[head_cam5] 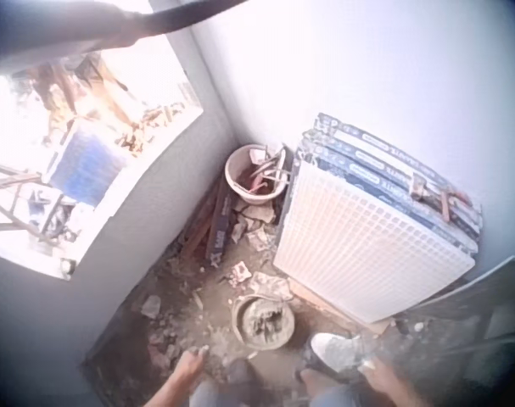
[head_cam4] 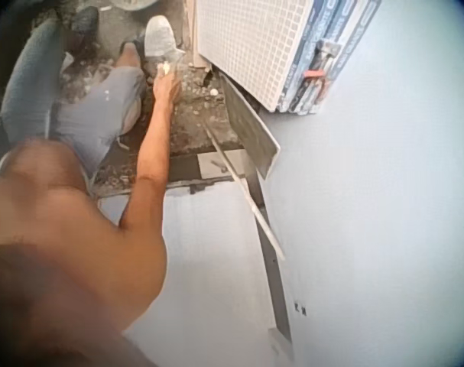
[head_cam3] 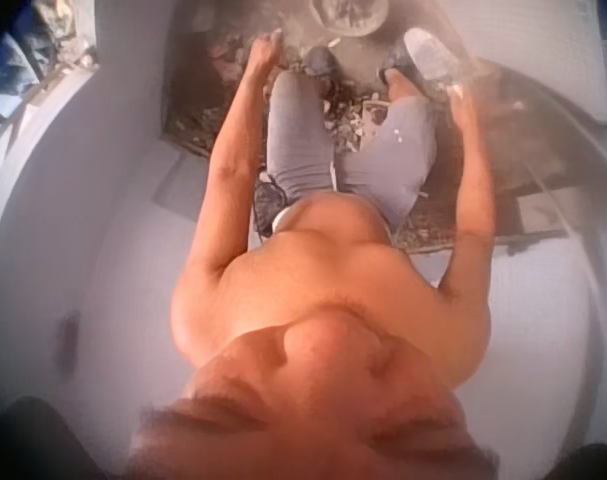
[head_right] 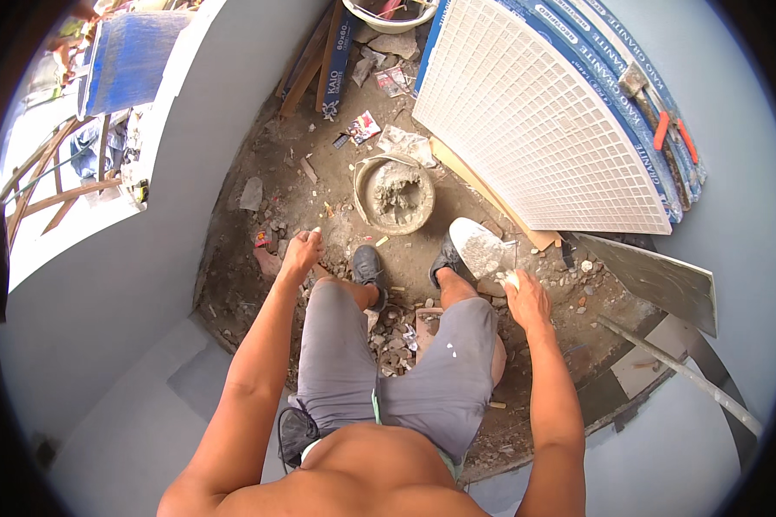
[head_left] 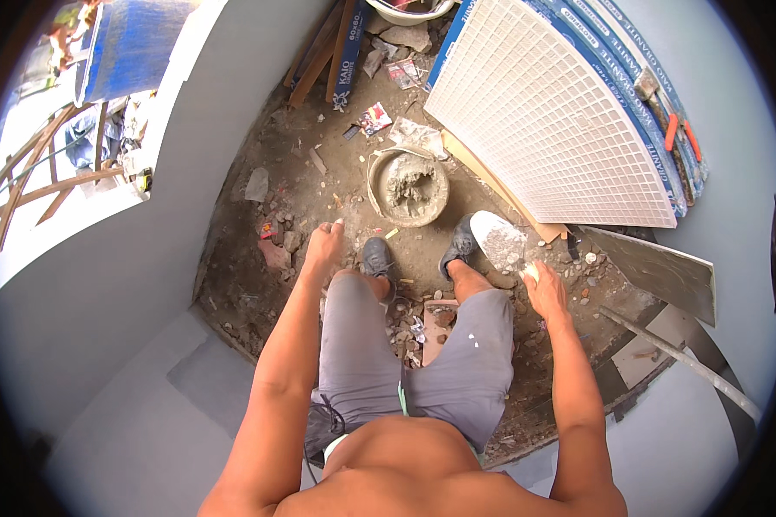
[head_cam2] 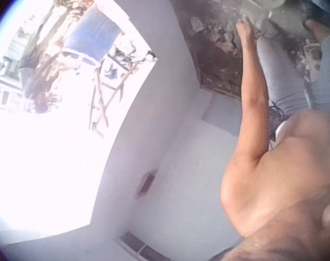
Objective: The person spreads cement on the floor using a trowel and a hammer. They then pick up a tile, apply cement to its back, and place it on the prepared area. The person continues to spread cement and prepare the surface for additional tiles.
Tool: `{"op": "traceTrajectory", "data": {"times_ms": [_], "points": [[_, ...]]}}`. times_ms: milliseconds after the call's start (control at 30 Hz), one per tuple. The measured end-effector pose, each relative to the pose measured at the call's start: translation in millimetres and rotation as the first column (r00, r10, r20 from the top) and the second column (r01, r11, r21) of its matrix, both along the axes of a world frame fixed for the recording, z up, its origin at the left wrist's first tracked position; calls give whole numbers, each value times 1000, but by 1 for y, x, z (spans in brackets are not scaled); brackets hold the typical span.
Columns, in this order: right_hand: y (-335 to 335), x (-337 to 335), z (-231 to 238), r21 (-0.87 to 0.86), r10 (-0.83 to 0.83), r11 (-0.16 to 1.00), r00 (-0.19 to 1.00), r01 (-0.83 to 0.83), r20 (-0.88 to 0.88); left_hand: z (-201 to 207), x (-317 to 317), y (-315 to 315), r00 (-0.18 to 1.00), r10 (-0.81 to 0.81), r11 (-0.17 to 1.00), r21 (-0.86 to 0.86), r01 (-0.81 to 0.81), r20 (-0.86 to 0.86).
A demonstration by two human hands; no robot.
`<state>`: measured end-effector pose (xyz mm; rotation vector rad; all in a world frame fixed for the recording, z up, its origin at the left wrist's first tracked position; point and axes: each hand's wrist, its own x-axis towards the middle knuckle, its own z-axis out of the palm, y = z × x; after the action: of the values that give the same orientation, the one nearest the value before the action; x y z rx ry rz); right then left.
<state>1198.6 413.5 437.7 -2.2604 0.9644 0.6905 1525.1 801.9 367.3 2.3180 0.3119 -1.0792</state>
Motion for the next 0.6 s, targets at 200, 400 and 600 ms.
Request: {"op": "traceTrajectory", "data": {"times_ms": [200, 400, 600], "points": [[-2, 101, -109, -78, 277, 961, 939, -267, 205, -103, 59, -59, 949, -266, 961, 127, 247, 169], [10, 148, -214, -160, 371, 928, 814, -336, 446, -237, 115, -72, 828, -552, 823, 221, 524, 94], [42, 150, -246, -275, 400, 913, 794, -302, 458, -229, 157, -103, 810, -544, 832, -17, 554, -221]]}}
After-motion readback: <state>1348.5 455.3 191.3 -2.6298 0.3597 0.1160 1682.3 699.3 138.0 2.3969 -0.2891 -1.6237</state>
